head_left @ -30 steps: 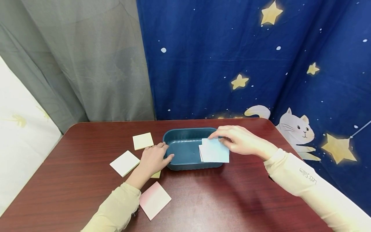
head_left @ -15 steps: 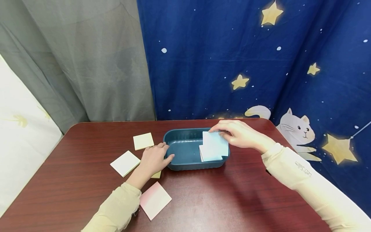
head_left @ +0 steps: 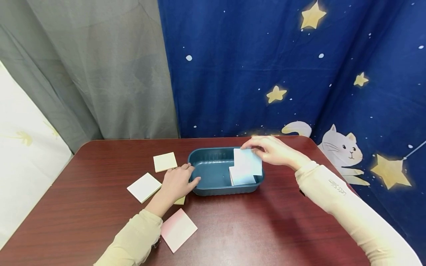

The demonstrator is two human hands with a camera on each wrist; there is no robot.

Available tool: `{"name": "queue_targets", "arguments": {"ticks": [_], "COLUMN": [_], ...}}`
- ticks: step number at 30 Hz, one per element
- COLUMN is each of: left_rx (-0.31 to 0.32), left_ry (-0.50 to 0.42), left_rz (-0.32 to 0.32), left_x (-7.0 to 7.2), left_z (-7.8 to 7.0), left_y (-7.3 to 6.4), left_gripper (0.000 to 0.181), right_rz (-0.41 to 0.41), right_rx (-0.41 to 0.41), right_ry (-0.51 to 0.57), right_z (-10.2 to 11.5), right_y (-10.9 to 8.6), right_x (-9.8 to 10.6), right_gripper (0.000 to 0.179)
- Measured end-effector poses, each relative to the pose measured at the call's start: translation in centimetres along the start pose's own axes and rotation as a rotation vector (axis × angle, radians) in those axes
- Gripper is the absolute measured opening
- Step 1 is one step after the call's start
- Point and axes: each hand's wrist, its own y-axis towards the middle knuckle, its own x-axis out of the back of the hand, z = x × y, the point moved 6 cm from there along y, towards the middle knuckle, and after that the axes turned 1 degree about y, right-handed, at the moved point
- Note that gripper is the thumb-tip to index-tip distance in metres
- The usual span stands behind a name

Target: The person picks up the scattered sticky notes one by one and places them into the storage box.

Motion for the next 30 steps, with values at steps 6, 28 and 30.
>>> {"name": "queue_targets", "arguments": {"ticks": [6,28,30], "left_rx": [-0.007,-0.007,-0.005], "left_ry": [0.003,0.003,0.002], "left_rz": [-0.016,-0.01,-0.005], "left_x": [0.1,-0.1,0.0], "left_z": [0.0,0.1,0.1], "left_y": [0.1,0.1,0.1], "left_gripper": [0.042,0.042,0.042], "right_rz": [0.015,0.139,0.15], "right_rx": [-0.044,-0.156,-0.166], "right_ry": [0.039,0.082,0.088], "right_z": [-1.3,-4.1,-4.4], "right_y": [0.2,0.2,0.2], "right_x": [-1.0,-5.1,-5.5], "right_gripper": [0.033,0.033,0.033]}}
